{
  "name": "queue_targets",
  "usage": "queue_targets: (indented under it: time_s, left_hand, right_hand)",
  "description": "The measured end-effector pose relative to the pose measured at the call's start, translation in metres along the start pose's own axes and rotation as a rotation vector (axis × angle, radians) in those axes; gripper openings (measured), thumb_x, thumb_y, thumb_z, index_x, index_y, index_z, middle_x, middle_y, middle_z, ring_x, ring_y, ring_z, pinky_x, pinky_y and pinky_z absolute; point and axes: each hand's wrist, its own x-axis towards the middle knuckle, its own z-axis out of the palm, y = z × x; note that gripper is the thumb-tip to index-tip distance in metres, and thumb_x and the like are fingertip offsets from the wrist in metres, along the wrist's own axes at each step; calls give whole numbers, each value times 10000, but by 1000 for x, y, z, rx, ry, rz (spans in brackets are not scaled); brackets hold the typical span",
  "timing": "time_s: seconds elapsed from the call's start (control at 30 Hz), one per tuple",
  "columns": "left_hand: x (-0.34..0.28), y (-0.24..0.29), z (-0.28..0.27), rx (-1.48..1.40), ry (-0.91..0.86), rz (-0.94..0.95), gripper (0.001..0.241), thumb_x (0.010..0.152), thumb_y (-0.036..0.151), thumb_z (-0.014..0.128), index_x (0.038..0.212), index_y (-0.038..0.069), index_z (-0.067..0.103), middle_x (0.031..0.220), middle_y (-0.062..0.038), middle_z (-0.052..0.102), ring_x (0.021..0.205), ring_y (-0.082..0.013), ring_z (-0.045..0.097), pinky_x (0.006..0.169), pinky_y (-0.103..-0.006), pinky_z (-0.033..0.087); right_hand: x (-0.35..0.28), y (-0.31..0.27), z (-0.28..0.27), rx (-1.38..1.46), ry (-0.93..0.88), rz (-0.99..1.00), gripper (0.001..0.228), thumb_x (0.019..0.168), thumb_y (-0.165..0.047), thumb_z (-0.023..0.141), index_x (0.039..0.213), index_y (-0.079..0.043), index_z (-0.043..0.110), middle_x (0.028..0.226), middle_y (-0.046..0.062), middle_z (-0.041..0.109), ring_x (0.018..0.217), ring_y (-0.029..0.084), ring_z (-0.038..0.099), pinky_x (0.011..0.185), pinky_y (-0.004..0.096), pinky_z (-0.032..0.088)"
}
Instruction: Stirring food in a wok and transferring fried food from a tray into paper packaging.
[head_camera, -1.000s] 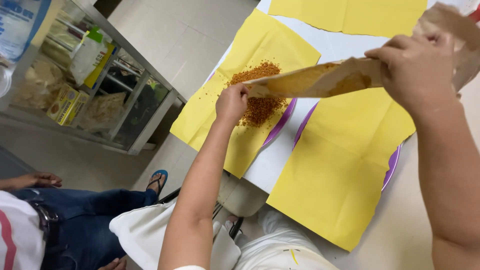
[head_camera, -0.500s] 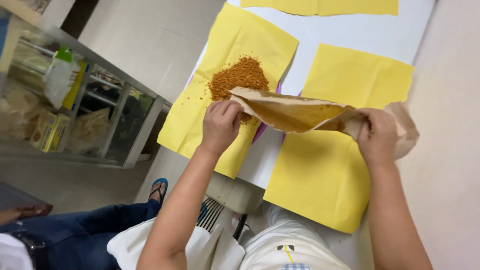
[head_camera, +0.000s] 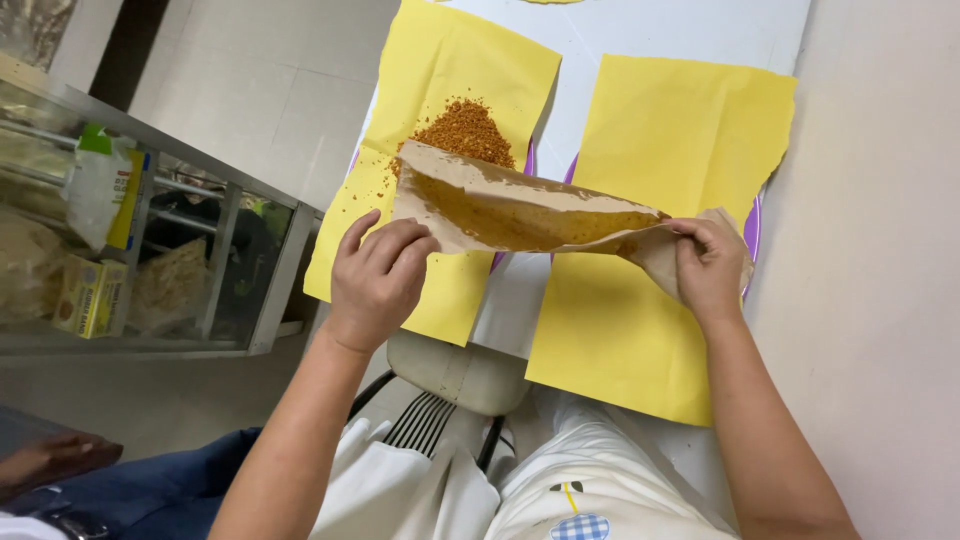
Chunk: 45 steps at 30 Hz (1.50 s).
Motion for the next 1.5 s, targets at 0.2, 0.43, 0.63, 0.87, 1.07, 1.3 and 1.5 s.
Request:
queue_targets:
  time_s: [0.2,0.43,0.63,0.87,1.07,1.3,1.5]
  left_hand:
    - [16,45,-88,-37,51,120,97,994,78,725,1004,171,754,1053,-31,743,977,-225,774,1047,-474,569]
    - [-11,132,-209,-200,88,358,141,1056,133,642,946,141,729,977,-83,735,924,-255,786,971,-478,611]
    - [-65,202,-257,-424,-64,536,88,1057,197,741,1053,109,748,1071,-85,813,1014,-228,780,944,-396,637]
    - [-96,332,-268,-799,-63,589,189,1106,82,585,935,100,662,1004,-111,708,944,-258,735,950,-412,627]
    - [-104,461,-252,-1056,-19,641,193,1123,83,535,940,84,597,960,-118,646,846,-268,691,932,-415,609]
    - [-75,637,-220,-1232,-89,768,169,1125,60,562,995,93,664,1023,-112,702,914,-246,700,1000,-404,582]
    - [-31,734,-182,-1290,-129,763,231,1142,61,472,1082,55,695,1093,-130,718,1010,-246,710,1066,-458,546]
  right_hand:
    - [-54,-51,-15,-2,85,-47,359,911,187,614,1084,-51,820,1045,150,782,1030,332,741,1007,423,554]
    - [-210,-155,-53,-92,180,-33,398,906,199,602,1145,-24,830,1036,173,778,1005,344,736,993,425,562]
    - [-367,-225,-76,-78,143,195,348,1009,142,517,1178,-21,775,1160,106,759,1126,243,701,1042,346,548]
    - [-508,-205,-140,-135,202,318,346,982,140,557,1176,-19,796,1195,122,770,1146,229,697,1100,342,540]
    - [-599,-170,-231,-239,255,355,323,1015,139,557,1173,-10,797,1203,126,769,1137,220,701,1121,338,546]
    - [-728,-111,-388,-274,404,425,305,958,84,578,1089,-54,816,1096,81,794,1051,182,735,1035,298,573]
    - [-765,-115,-500,-395,552,574,302,991,97,589,1133,-48,813,1193,89,786,1138,183,724,1098,298,550]
